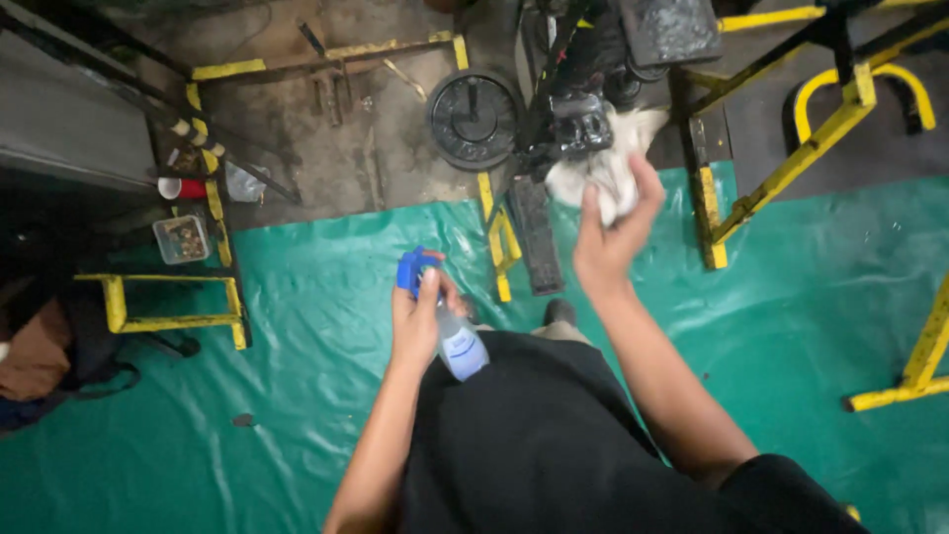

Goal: Cleaning gym equipment with a spray bottle and cloth.

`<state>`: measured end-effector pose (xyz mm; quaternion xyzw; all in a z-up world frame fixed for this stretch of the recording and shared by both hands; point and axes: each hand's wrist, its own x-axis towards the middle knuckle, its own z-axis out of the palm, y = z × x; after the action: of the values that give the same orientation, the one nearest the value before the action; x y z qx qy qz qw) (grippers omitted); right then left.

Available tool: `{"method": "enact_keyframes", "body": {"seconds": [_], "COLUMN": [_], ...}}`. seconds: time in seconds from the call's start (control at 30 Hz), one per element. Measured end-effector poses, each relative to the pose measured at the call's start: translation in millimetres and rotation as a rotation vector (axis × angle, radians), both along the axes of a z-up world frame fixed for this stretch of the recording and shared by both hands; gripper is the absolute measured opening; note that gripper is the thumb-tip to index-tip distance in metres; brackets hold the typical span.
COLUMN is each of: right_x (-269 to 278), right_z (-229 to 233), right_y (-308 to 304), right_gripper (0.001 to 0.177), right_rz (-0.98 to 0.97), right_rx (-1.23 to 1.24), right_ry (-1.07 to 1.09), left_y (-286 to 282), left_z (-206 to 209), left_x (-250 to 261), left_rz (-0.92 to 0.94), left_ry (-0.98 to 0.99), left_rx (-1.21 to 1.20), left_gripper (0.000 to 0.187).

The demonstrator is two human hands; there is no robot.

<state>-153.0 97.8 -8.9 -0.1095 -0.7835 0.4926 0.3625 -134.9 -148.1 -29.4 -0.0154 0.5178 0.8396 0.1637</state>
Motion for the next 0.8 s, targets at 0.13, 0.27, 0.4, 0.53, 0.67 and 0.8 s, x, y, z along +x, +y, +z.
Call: {"method": "enact_keyframes", "body": {"seconds": [0.13,0.27,0.4,0.53,0.67,0.8], "right_x": [-24,-24,-10,2,-22,-41], "right_z": [-19,4,17,11,-55,-10], "right_y": [-10,-22,4,27,33,-20], "right_gripper": [0.054,0.038,0.034,0.03,0.034,0.069], "right_rz": [0.068,0.125,0.204,0.159,0.008,0.008], "right_rx": [0.259,0.573,0.639,-0.052,-0.364,0.436], "right_ry": [-0.079,-0.206,-0.33,-0.243,-0.083,-0.009], "left_y": [-12,-10,-3,0,2,9], "left_z": [-12,-4,11,28,22,21], "left_x": [-10,-20,-31,-36,-32,-21], "left_rz": [-0.067,-0.145,-0.203,-0.26,-0.286,-0.284], "left_ry": [-0.086,-0.036,0.068,0.142,0.13,0.118], "left_rx": [0.08,0.063,-0.036,-0.048,-0.037,-0.023], "left_gripper": [0.036,0.047,0.046,0.05,0.054,0.05]}}
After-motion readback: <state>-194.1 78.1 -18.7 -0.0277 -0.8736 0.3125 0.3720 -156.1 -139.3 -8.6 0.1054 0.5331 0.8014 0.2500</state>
